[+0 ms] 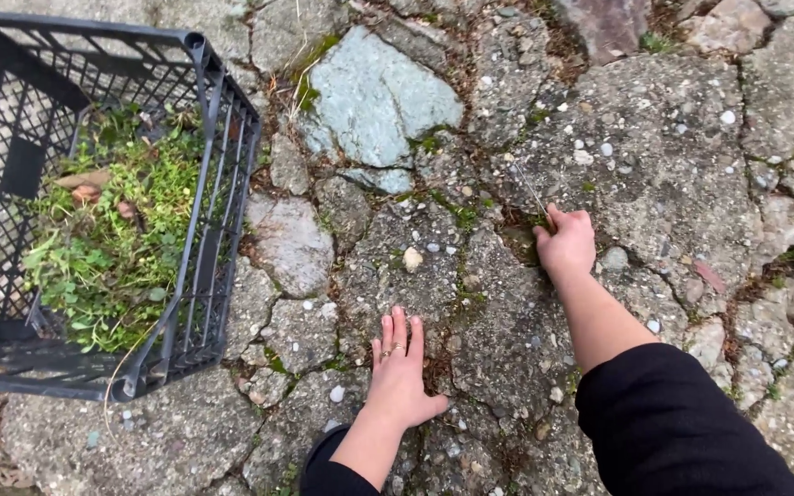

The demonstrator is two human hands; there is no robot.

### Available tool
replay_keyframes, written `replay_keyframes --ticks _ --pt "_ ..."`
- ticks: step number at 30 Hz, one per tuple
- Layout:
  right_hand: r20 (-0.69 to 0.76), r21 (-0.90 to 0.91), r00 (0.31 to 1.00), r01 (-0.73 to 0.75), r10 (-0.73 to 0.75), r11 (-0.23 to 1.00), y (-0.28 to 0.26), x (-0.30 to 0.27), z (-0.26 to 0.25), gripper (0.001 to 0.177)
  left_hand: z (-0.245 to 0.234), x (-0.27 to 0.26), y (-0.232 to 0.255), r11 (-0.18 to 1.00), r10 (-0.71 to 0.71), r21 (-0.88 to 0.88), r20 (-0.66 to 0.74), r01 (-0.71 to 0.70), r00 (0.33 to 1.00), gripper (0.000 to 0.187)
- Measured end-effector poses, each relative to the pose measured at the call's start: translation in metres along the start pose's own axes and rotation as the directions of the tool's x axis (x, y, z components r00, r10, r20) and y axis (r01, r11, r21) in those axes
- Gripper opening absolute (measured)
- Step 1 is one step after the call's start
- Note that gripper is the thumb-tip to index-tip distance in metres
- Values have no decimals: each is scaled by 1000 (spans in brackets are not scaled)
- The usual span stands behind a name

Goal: The person removes weeds and small plants from cracks in concrete and between stones by hand and using a knife, placing the debris into a black plastic crate.

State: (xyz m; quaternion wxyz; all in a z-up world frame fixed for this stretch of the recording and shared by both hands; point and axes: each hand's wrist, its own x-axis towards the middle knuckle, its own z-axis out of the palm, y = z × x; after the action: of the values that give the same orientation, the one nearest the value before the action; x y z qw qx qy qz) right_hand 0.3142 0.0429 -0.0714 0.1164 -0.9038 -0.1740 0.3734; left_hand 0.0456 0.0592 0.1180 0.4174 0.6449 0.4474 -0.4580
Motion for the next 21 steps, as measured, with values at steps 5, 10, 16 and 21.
replay_keyframes --ticks 5,10,16,21 --pt "-79 -87 979 183 -190 979 27 21 21 17 8 8 -9 999 33 -10 -24 -33 999 124" --pt "-18 64 999 47 -46 997 8 6 4 16 12 10 -11 998 58 -11 -51 -58 997 126" --pt "-42 206 998 58 -50 977 33 24 10 45 13 10 -10 999 50 -6 -48 -51 998 127" --pt "28 317 998 -67 61 946 25 10 -1 11 11 8 -8 999 43 -5 -34 -43 998 126"
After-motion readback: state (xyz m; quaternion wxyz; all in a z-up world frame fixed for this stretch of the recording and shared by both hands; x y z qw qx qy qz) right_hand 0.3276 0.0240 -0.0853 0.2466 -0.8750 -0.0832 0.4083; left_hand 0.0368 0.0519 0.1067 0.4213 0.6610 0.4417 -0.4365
